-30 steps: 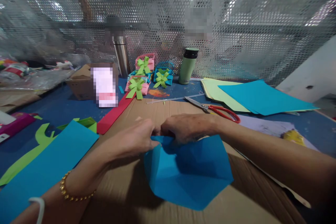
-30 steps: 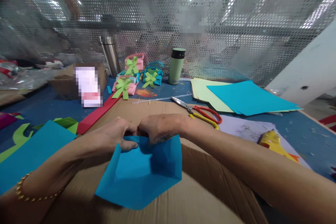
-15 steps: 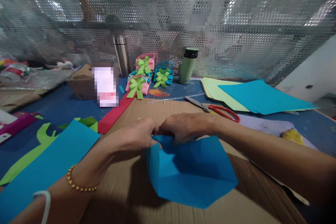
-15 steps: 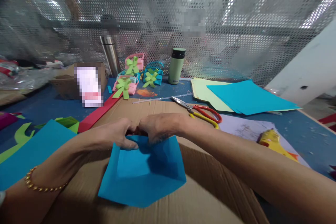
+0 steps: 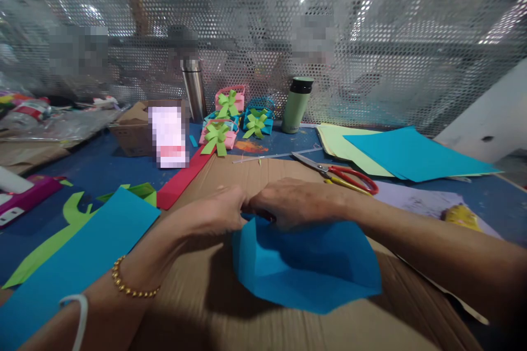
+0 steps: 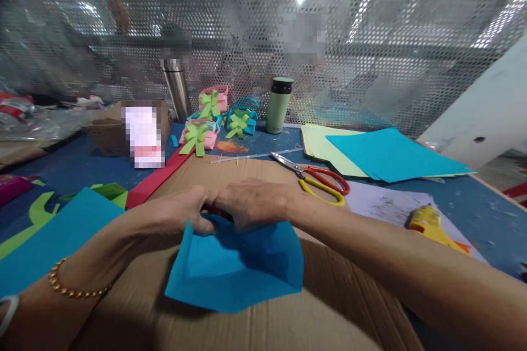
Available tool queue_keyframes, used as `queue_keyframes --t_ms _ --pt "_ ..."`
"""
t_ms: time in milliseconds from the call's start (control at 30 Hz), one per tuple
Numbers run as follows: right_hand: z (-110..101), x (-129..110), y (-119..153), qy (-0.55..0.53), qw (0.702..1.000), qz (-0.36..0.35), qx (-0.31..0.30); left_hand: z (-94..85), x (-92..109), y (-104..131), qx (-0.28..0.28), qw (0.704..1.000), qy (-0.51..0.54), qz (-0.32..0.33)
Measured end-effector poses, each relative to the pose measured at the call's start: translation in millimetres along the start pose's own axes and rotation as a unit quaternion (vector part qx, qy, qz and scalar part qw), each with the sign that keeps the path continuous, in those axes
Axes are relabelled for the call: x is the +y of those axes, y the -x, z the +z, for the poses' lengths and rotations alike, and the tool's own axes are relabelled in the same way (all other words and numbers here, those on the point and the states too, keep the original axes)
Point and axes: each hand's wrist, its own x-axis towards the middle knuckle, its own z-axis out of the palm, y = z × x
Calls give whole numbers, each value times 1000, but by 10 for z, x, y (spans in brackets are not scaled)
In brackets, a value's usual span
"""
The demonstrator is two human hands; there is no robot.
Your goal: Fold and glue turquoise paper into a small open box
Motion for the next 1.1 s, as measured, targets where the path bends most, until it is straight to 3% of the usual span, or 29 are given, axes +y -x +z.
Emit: queue_keyframes --t_ms 300,633,700,833,867,967,1100 --pt "64 34 -1 -24 999 -43 -11 -24 121 19 -2 985 -146 -91" --pt "55 26 -2 -41 998 -22 -31 -242 110 59 -98 989 -106 33" --pt "50 26 5 -43 998 -18 -32 -285 140 139 -84 991 -103 31" --pt "30 24 18 -52 997 -17 -50 -352 199 407 31 995 -93 4" --pt "28 24 20 -55 997 -21 -51 -359 219 471 30 996 -85 2" --pt "27 28 27 -55 997 -26 -43 -337 297 576 -25 997 -66 20" --pt "10 25 37 -61 997 -24 -32 -250 350 522 -77 992 -97 16"
